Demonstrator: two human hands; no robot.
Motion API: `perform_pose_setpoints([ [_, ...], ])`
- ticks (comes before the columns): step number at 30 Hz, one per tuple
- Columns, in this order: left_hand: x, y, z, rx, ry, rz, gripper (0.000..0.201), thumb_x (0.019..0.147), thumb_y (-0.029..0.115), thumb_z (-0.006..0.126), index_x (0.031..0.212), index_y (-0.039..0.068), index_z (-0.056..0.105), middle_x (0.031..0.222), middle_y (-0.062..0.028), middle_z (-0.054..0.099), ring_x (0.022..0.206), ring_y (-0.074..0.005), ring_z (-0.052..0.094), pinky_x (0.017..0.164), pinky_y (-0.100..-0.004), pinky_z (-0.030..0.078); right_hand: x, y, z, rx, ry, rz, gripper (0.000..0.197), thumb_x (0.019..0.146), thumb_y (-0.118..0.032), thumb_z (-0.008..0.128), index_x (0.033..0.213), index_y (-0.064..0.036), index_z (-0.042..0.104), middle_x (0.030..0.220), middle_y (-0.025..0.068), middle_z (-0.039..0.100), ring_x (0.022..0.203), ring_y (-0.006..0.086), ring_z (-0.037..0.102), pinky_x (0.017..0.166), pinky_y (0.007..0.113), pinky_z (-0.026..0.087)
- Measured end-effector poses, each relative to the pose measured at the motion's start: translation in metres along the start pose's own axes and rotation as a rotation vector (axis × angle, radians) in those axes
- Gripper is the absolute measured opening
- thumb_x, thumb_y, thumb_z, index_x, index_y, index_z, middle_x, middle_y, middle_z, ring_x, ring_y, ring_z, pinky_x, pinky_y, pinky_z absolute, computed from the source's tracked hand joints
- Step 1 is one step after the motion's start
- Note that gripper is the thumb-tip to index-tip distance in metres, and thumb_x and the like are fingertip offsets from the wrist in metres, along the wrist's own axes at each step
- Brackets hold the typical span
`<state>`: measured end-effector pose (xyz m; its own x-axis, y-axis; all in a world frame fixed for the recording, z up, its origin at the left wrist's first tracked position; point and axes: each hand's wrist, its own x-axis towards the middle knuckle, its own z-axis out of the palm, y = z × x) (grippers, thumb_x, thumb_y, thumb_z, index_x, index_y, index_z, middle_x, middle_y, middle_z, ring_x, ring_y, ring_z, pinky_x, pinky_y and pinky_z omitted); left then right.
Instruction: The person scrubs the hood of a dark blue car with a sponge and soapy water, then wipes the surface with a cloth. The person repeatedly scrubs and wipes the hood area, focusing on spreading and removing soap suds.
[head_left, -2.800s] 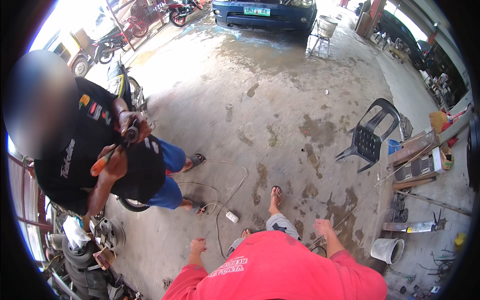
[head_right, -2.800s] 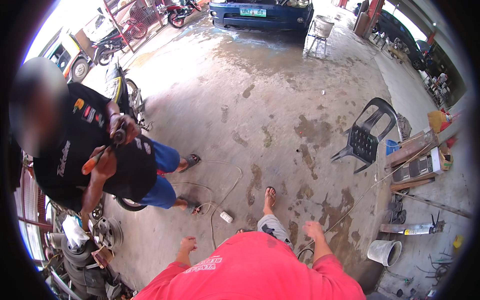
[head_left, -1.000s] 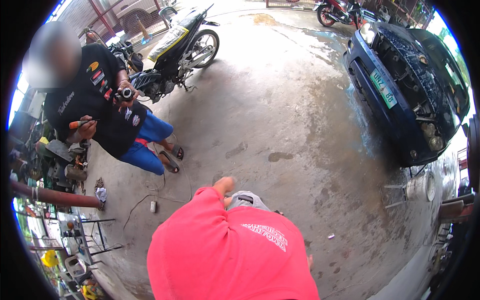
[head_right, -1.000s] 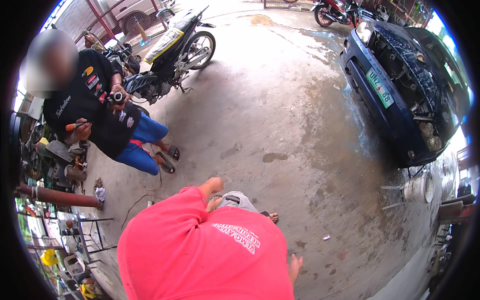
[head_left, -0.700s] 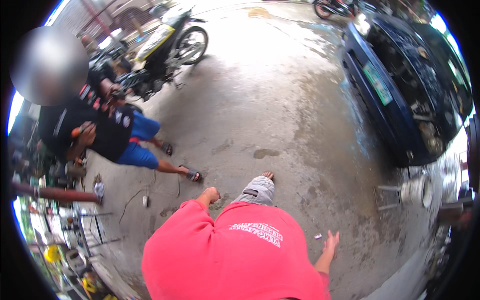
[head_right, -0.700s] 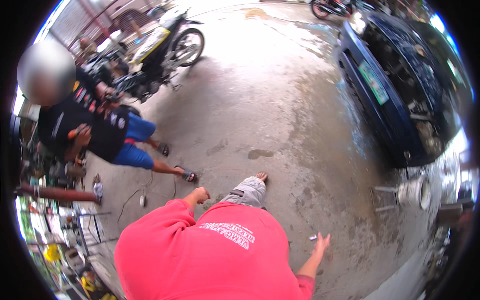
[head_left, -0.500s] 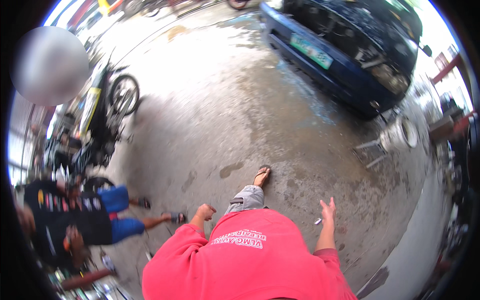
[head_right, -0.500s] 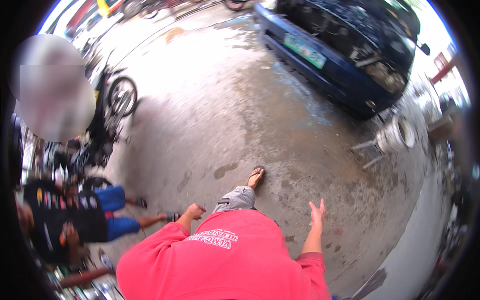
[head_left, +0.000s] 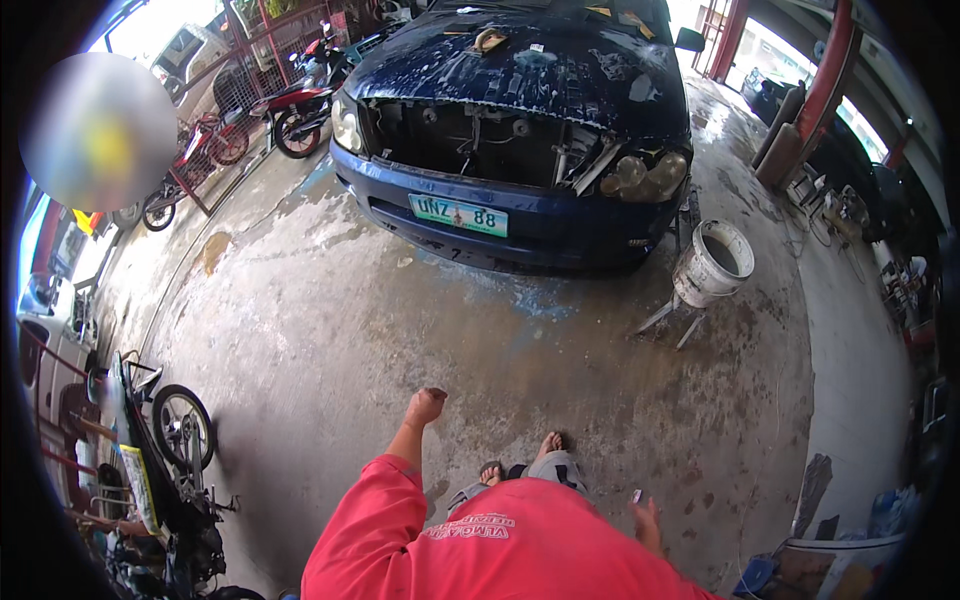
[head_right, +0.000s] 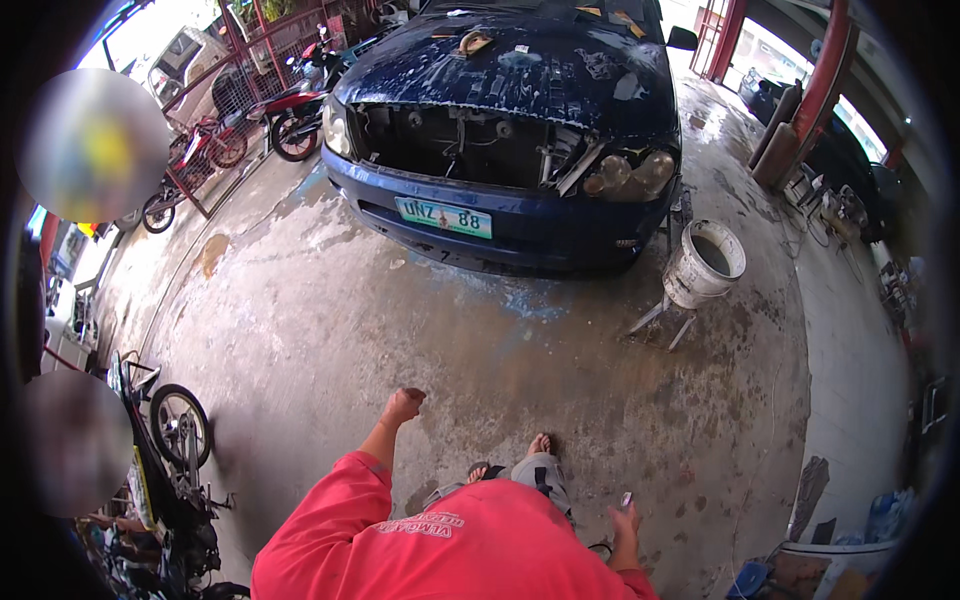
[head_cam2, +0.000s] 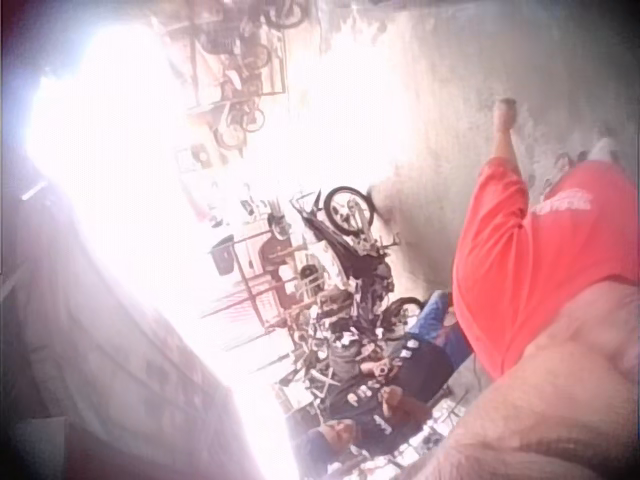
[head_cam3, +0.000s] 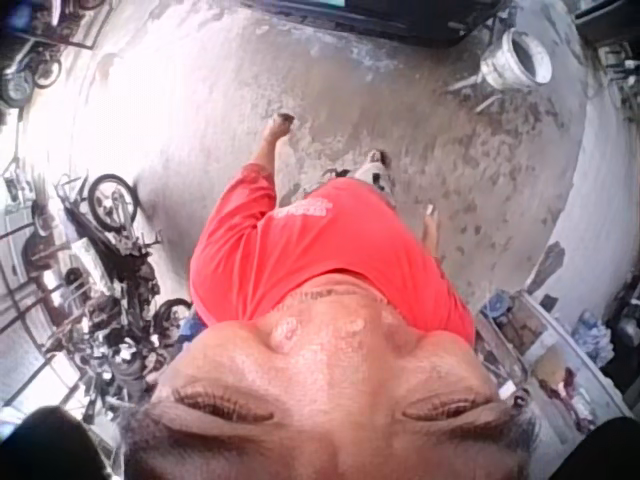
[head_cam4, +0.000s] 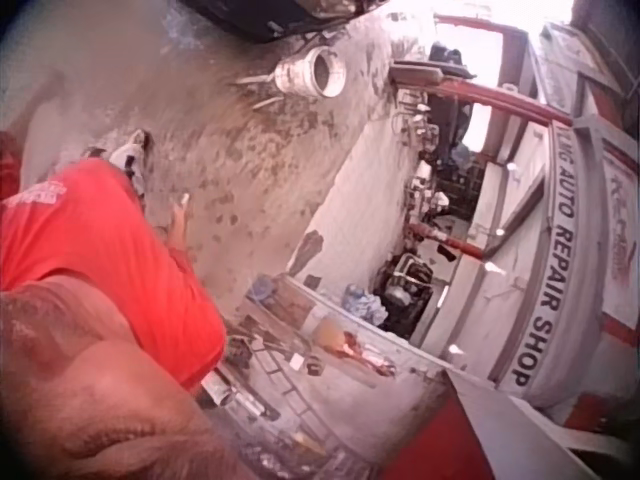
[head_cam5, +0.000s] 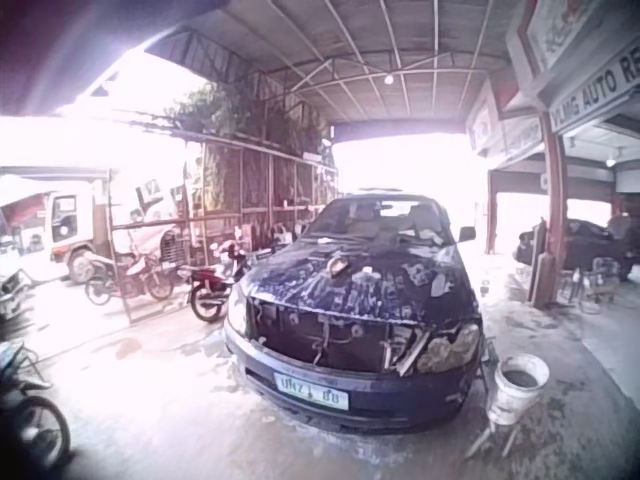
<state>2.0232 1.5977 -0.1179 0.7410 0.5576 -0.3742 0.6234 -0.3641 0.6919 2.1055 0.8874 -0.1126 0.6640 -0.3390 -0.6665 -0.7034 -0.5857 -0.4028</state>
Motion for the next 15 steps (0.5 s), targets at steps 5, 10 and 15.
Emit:
perform_pose_setpoints([
  [5, 0.127, 0.122, 0.000, -0.072, -0.064, 0.135, 0.034, 0.098, 0.022, 0.074, 0.128, 0.009, 0.081, 0.107, -0.0135, 0.084, 0.085, -0.0200, 0.082, 0.077, -0.0383, 0.065, 0.039, -0.117, 0.006, 0.259, -0.087, 0.231, 0.122, 0.084, -0.035, 0.095, 0.178, -0.0260, 0.018, 0.183, 0.0156, 0.018, 0.161, 0.0452, 0.034, 0.119, 0.066, 0.044],
  [10, 0.214, 0.204, -0.025, 0.029, -0.170, 0.053, 0.040, 0.097, 0.025, 0.078, 0.134, 0.008, 0.078, 0.109, -0.0132, 0.084, 0.094, -0.0206, 0.081, 0.082, -0.0364, 0.064, 0.133, -0.310, -0.022, 0.304, 0.020, 0.089, 0.127, 0.085, -0.042, 0.094, 0.179, -0.0251, 0.009, 0.184, 0.0165, 0.015, 0.166, 0.0412, 0.025, 0.128, 0.061, 0.032],
  [15, 0.312, 0.282, -0.123, 0.054, 0.039, 0.242, 0.051, 0.094, 0.035, 0.081, 0.139, 0.010, 0.075, 0.122, -0.0184, 0.081, 0.112, -0.0313, 0.079, 0.098, -0.0408, 0.061, 0.184, -0.571, -0.063, 0.087, 0.095, -0.585, 0.127, 0.085, -0.049, 0.093, 0.179, -0.0237, 0.011, 0.183, 0.0256, 0.006, 0.169, 0.0440, 0.013, 0.134, 0.054, 0.025],
])
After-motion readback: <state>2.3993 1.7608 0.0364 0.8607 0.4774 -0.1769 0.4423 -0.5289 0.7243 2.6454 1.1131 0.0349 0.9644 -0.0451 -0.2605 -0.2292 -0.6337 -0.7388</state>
